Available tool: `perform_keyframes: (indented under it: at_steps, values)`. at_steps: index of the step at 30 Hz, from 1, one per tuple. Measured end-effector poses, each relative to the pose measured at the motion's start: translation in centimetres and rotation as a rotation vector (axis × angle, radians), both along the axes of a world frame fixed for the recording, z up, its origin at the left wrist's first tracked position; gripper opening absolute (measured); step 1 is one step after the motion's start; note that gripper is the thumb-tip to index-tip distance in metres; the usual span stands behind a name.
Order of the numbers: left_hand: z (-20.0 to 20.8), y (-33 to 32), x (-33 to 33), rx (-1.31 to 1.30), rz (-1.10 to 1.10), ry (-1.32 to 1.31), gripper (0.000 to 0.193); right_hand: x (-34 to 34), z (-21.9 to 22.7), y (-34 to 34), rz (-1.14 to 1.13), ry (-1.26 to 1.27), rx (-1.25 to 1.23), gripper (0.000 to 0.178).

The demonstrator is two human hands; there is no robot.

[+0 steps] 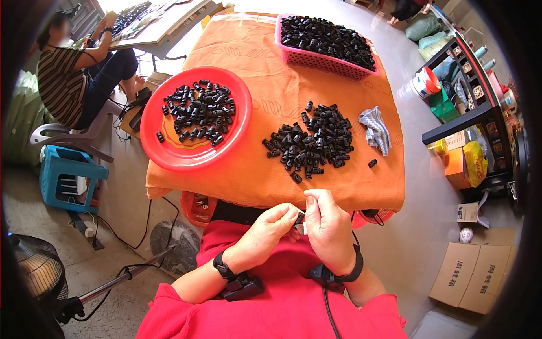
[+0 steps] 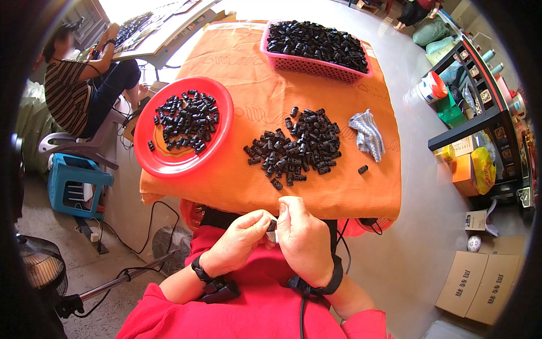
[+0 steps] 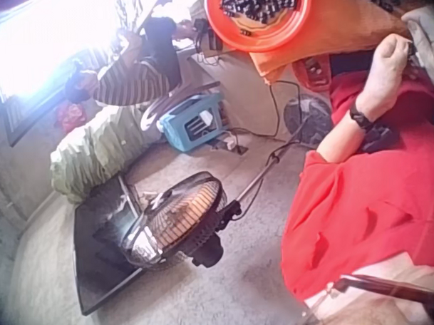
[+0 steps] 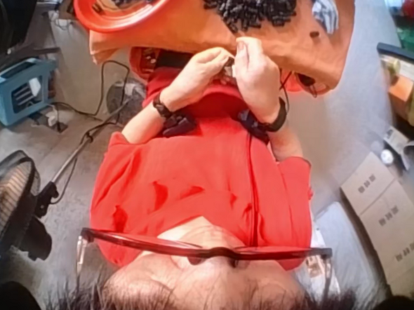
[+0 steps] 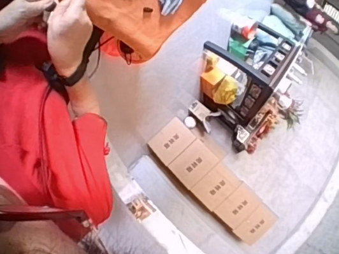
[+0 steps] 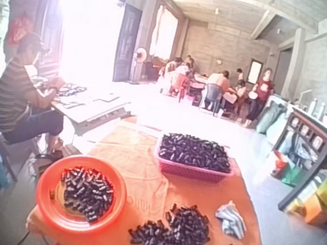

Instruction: Manually assemble small black plastic or rubber components at a table.

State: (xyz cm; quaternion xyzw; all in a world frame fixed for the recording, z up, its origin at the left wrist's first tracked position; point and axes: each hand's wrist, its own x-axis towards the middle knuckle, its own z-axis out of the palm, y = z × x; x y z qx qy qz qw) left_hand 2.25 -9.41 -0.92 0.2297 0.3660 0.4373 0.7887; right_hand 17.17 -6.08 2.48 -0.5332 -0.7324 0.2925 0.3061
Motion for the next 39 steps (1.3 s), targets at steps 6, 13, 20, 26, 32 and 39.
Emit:
perform_keyframes:
  at_steps: [6,13,20,26,32,39]
  values:
    - [0.00,-0.01,-0.04,0.025,0.002,0.041,0.027,-0.19,0.24,0.03,-0.015,-0.033,-0.003,0.012]
    - [-0.01,-0.09,-0.07,0.047,-0.005,0.074,0.025,-0.37,0.63,0.08,-0.027,-0.008,-0.039,0.008]
    - [-0.29,-0.14,-0.05,0.061,-0.014,0.094,0.023,-0.33,0.06,0.03,-0.037,-0.032,-0.013,0.010]
    - [-0.42,-0.22,-0.07,0.060,0.001,0.081,0.024,-0.40,0.00,0.07,-0.027,-0.046,0.009,0.010]
    - [-0.45,-0.28,-0.08,0.070,-0.004,0.100,0.022,-0.34,-0.04,0.09,-0.019,-0.062,0.005,0.010]
    - [-0.42,-0.28,0.02,0.106,0.010,0.133,0.022,-0.50,0.23,0.19,-0.019,-0.076,0.006,0.010]
